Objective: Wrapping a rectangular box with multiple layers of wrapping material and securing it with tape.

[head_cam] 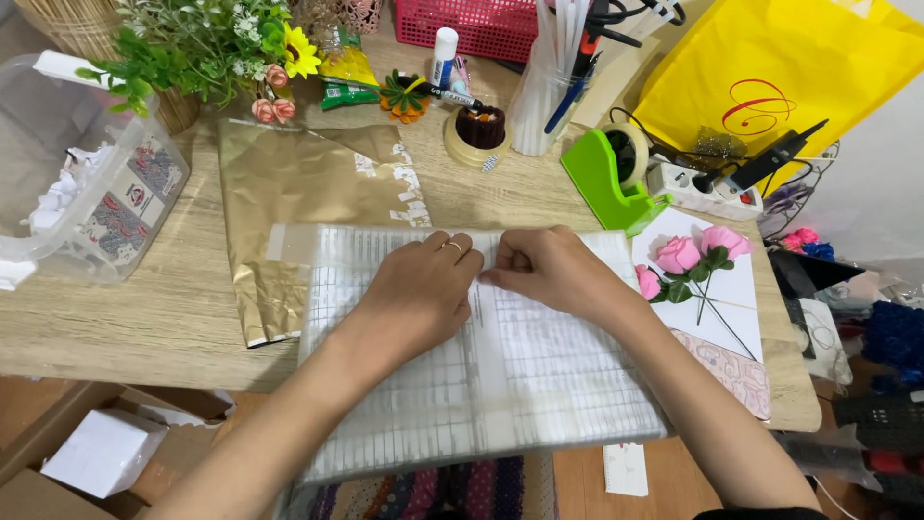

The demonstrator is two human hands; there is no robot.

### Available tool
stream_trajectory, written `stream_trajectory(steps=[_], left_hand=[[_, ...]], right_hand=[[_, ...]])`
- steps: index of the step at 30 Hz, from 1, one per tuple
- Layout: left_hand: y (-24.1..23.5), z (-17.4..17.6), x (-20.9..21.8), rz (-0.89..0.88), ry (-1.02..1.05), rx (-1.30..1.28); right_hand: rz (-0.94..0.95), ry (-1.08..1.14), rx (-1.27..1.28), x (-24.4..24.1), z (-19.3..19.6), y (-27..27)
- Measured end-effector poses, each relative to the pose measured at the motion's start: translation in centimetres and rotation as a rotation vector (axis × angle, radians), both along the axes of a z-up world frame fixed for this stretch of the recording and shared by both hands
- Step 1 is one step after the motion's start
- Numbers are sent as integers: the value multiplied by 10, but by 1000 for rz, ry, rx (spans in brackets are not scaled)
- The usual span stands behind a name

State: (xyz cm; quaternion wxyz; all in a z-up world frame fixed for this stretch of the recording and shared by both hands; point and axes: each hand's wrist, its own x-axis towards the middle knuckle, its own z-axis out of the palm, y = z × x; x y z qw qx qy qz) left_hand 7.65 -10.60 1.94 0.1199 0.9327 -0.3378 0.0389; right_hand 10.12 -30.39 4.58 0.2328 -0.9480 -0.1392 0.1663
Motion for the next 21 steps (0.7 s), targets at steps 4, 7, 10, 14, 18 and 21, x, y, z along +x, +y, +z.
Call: stream_trajectory(steps=[4,7,10,14,18,21], left_hand=[[0,1,2,11,40,10],[0,2,3,17,90,25],[4,5,0,29,120,13],[24,18,-17,36,172,-58],[47,14,-44,39,198,-168],[66,15,-74,-5,314,-436]], right_hand=[[-15,16,-123,5,1,6],[-51,49,-248,12,3,9],[-53,52,-383,19,3,6],[-88,124,-342,18,6,-9],[-93,170,-174,26,-10,-39],[-93,165,-58,15,-4,-39]])
